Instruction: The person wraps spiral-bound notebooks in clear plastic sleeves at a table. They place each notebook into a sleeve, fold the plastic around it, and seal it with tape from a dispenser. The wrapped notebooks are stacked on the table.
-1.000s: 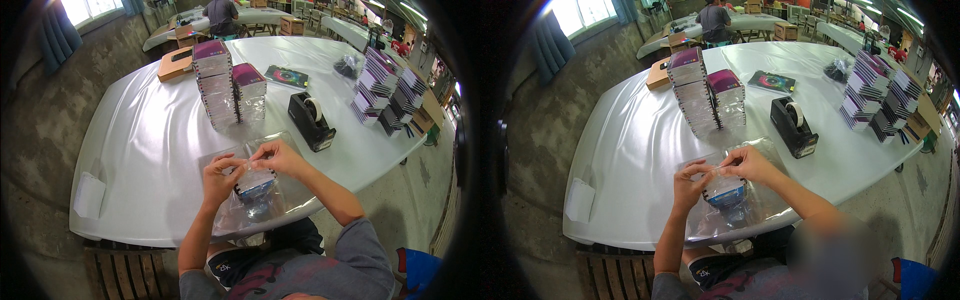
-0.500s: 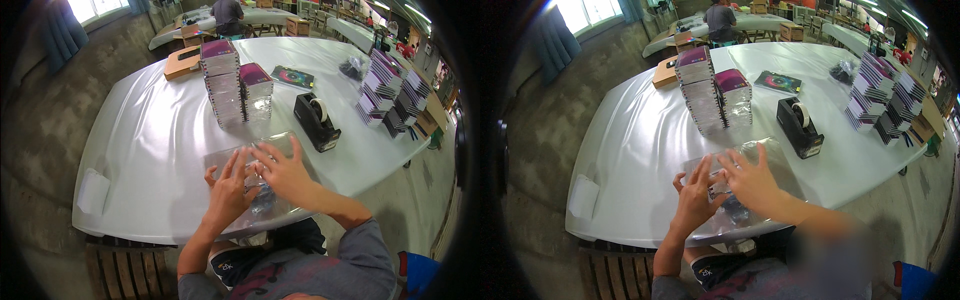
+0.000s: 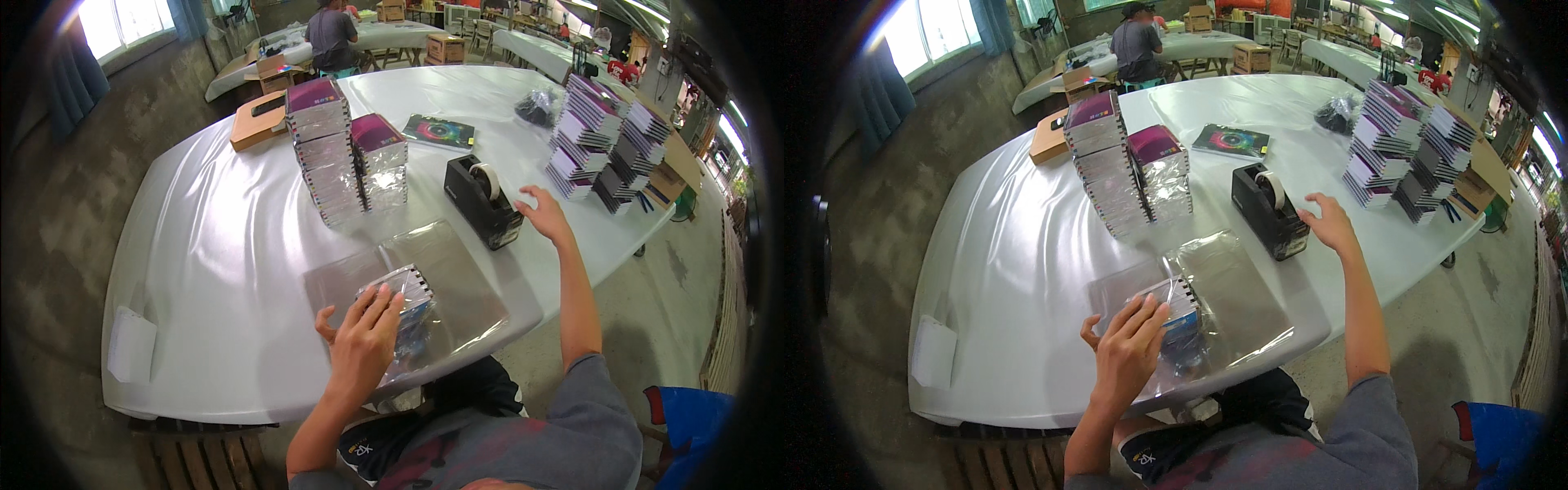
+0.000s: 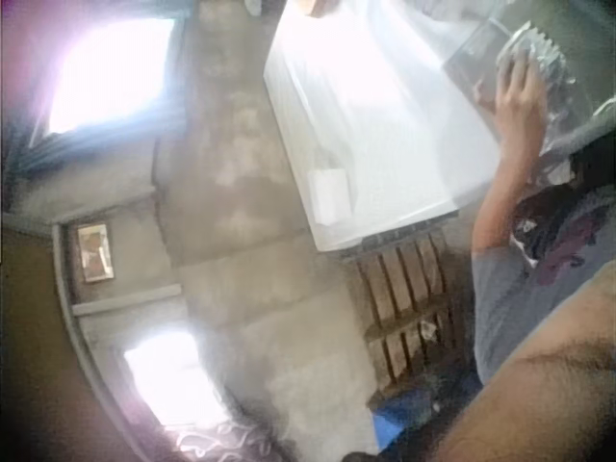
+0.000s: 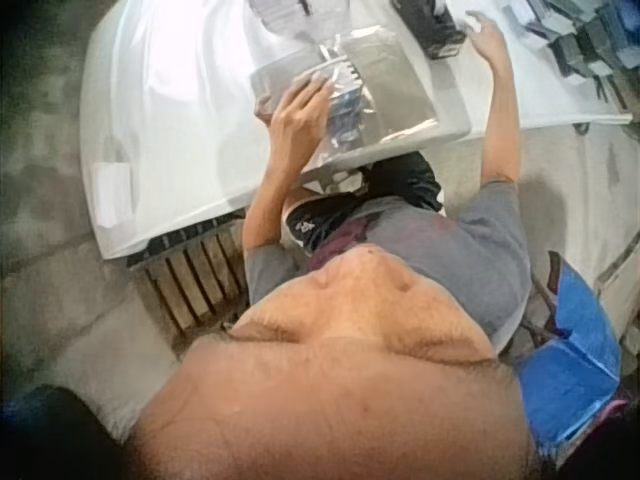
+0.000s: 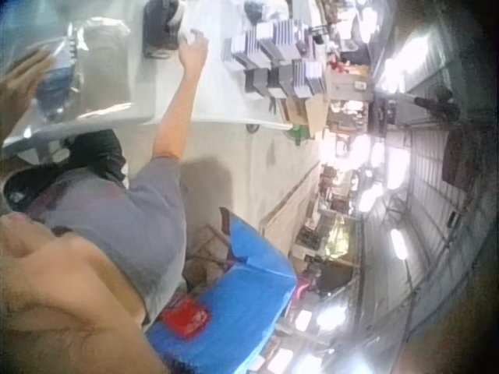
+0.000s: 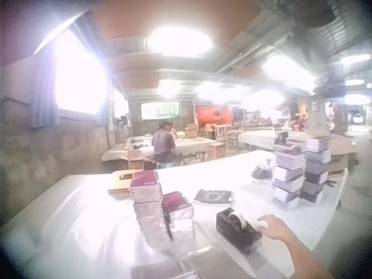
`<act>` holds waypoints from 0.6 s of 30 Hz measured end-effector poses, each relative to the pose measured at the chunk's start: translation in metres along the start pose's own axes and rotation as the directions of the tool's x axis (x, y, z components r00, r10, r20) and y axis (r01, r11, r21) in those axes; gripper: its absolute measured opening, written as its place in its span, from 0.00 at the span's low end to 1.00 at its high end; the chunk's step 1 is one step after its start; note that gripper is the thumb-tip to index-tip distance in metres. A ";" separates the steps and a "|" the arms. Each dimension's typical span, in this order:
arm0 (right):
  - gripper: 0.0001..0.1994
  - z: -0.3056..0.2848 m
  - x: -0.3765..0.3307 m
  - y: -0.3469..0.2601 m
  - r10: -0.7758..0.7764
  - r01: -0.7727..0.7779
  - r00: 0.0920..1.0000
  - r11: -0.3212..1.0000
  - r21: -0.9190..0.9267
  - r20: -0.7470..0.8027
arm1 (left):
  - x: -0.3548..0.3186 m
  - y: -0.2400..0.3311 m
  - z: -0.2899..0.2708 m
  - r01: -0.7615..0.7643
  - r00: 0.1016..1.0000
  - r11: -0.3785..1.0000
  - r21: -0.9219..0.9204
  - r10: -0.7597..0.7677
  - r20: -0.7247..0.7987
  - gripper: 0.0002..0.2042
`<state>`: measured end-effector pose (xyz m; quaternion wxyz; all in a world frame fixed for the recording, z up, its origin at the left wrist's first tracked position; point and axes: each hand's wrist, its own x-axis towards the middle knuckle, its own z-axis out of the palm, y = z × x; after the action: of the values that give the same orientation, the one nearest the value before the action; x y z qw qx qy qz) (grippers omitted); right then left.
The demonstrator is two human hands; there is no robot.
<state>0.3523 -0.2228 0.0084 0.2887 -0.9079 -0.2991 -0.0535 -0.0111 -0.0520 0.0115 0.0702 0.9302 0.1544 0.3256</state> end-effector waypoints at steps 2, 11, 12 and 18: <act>0.20 0.006 0.015 0.009 0.252 -0.323 0.912 0.928 0.187 0.324 | 0.000 0.001 -0.001 0.002 1.000 1.000 0.008 -0.002 -0.001 0.14; 0.13 0.034 0.022 0.015 0.259 -0.637 0.752 0.525 0.565 0.607 | -0.001 -0.002 -0.004 0.017 0.999 1.000 0.004 -0.017 0.032 0.14; 0.12 0.033 0.020 0.021 0.221 -0.653 0.745 0.436 0.620 0.630 | 0.000 -0.002 -0.005 0.020 0.999 1.000 0.000 -0.020 0.031 0.14; 0.09 0.024 -0.012 0.017 -0.025 -0.470 0.883 -0.029 0.882 0.469 | -0.001 -0.002 -0.004 0.022 0.999 0.999 0.048 -0.023 0.022 0.13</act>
<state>0.3501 -0.2268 -0.0232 0.7842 -0.4692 -0.1401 0.3811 -0.0149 -0.0502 0.0137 0.0534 0.9334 0.1718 0.3104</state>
